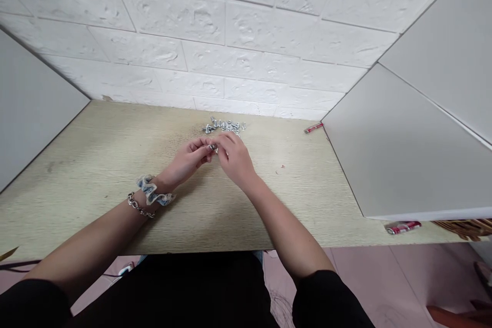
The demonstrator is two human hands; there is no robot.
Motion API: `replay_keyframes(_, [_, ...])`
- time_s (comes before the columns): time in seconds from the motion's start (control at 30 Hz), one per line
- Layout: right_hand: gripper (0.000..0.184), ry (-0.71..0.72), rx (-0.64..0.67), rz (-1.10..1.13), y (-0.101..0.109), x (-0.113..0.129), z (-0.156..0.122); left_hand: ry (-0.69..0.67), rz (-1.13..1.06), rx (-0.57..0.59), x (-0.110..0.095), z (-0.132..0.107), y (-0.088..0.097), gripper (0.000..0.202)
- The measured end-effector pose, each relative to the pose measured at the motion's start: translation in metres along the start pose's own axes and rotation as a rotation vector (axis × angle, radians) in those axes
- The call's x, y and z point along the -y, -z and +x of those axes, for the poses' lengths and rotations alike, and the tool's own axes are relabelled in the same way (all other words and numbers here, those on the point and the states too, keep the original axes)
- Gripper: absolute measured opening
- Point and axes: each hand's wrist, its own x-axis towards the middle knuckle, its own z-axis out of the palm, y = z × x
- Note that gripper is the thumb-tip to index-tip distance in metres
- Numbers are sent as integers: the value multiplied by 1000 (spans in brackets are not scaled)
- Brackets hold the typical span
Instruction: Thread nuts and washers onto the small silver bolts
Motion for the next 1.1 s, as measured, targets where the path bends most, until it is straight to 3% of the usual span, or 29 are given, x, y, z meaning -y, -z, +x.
replay_keyframes(0.2, [23,-189,-28,113,0,2,1,11,41,23,0,0,-1,16])
replay_keyframes(0.43, [18,-242,17,49,-1,8,0,56,-88,-105,-1,2,3,17])
replay_keyframes(0.57, [16,-291,34,19,1,12,1,44,-119,-105,-2,1,2,17])
replay_keyframes(0.83, [37,-317,97,82,1,11,2,40,-195,-46,-1,-1,0,22])
replay_keyframes(1.1, [46,-516,83,222,1,9,1,-7,-96,1,1,0,2,26])
